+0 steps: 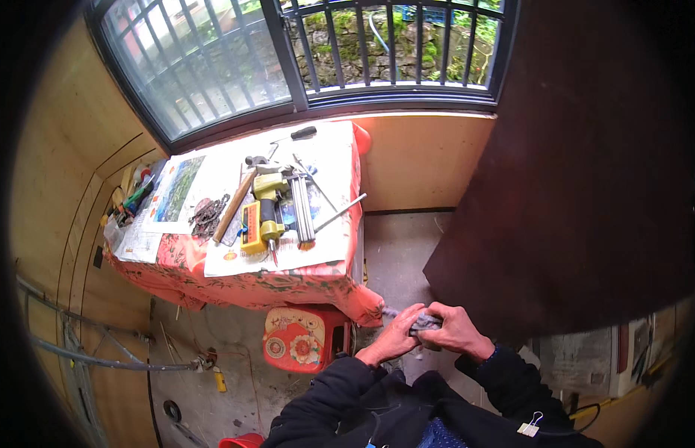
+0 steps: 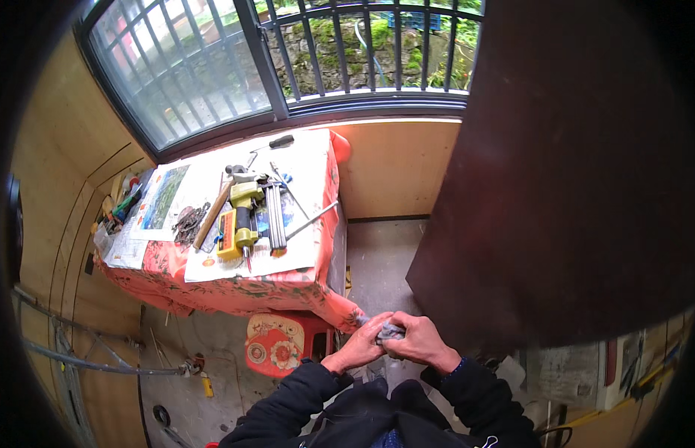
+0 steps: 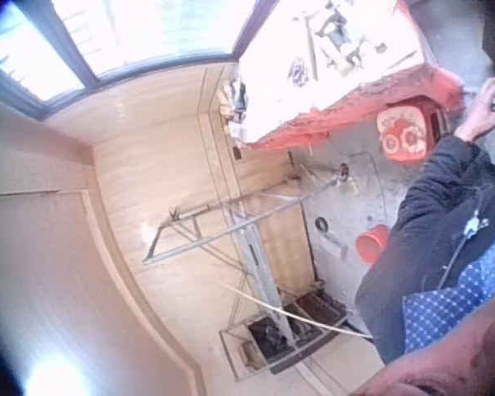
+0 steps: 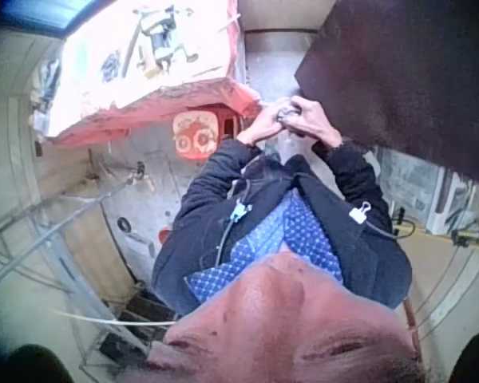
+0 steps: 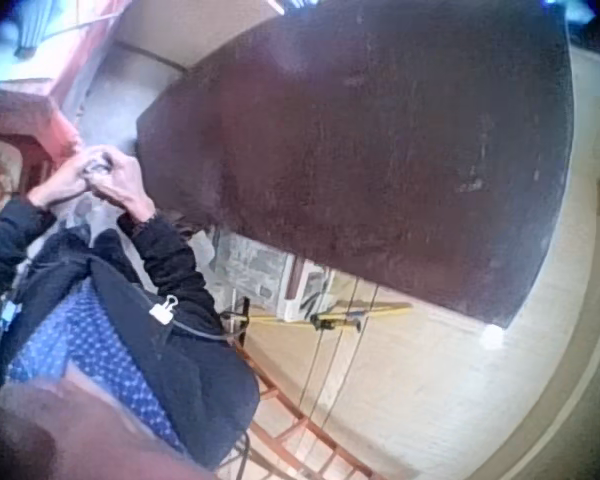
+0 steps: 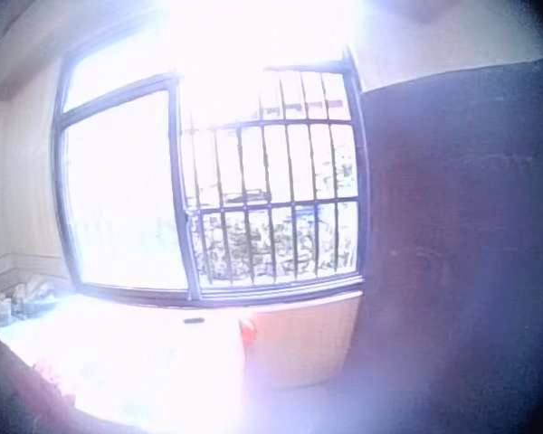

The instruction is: The person scrubs a window frame with a brush, then wipes it with a cloth. They rinse the cloth in a red bucket and wring it out, then return to wipe the frame again. The person also uses a small tool to scrape the frame while wiping.

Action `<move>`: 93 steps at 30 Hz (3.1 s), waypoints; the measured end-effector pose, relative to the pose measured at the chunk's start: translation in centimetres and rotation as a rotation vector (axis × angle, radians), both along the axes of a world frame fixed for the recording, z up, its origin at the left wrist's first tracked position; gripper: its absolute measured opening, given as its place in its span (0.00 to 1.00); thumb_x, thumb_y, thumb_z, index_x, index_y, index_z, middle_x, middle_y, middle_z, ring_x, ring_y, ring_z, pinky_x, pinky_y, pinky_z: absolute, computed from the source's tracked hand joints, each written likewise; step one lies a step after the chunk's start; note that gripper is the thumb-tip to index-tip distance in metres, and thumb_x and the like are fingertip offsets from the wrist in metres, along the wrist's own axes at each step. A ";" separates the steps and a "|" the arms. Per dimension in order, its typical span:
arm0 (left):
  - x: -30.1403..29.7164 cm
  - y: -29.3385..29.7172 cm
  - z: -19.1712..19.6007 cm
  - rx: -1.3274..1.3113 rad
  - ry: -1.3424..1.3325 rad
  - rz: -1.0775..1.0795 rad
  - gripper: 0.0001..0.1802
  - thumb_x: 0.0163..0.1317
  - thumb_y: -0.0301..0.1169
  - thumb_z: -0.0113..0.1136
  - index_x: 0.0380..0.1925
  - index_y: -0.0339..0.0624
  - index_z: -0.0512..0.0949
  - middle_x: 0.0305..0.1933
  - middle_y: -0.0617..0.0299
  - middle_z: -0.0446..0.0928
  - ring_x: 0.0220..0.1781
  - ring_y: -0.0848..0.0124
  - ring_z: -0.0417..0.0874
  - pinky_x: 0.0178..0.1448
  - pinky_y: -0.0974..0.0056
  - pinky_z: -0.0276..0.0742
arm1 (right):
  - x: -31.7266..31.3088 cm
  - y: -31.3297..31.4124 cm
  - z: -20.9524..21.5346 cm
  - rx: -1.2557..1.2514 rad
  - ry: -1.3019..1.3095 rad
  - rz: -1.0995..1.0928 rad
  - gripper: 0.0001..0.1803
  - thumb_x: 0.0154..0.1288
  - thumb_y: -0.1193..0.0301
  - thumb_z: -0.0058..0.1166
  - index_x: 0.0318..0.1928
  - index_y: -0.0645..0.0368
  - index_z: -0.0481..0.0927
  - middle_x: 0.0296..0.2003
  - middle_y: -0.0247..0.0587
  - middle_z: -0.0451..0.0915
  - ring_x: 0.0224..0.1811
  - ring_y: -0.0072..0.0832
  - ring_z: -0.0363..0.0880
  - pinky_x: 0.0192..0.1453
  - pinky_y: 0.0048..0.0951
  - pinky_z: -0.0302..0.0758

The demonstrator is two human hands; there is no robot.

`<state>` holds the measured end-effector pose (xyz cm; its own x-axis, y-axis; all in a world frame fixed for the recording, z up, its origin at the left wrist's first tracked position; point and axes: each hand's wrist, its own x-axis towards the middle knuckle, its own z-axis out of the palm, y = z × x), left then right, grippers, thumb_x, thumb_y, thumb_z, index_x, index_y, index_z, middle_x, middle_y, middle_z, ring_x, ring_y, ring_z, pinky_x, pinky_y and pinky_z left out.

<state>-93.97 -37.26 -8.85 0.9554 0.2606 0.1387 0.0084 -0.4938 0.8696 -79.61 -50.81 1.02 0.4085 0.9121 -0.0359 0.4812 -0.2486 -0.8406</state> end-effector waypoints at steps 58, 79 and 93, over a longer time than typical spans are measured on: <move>3.9 32.2 10.5 0.788 0.580 0.281 0.16 0.68 0.34 0.57 0.53 0.44 0.80 0.64 0.60 0.77 0.71 0.66 0.74 0.79 0.43 0.63 | 26.0 62.1 14.4 0.437 0.441 0.206 0.08 0.70 0.74 0.66 0.33 0.62 0.81 0.25 0.26 0.80 0.26 0.12 0.74 0.31 0.18 0.69; 19.8 41.8 17.4 -0.108 -0.203 0.744 0.22 0.59 0.32 0.76 0.50 0.33 0.81 0.51 0.45 0.83 0.49 0.47 0.87 0.51 0.52 0.83 | 25.5 59.8 15.7 0.001 0.465 0.946 0.07 0.72 0.71 0.64 0.42 0.63 0.85 0.29 0.33 0.83 0.34 0.19 0.80 0.39 0.25 0.76; 25.5 43.4 20.2 -0.052 -0.189 0.917 0.24 0.51 0.34 0.79 0.46 0.32 0.87 0.43 0.44 0.88 0.42 0.49 0.91 0.48 0.56 0.86 | 25.0 72.4 -1.1 0.071 -0.423 1.042 0.18 0.57 0.69 0.59 0.45 0.68 0.78 0.43 0.58 0.81 0.46 0.54 0.84 0.50 0.48 0.81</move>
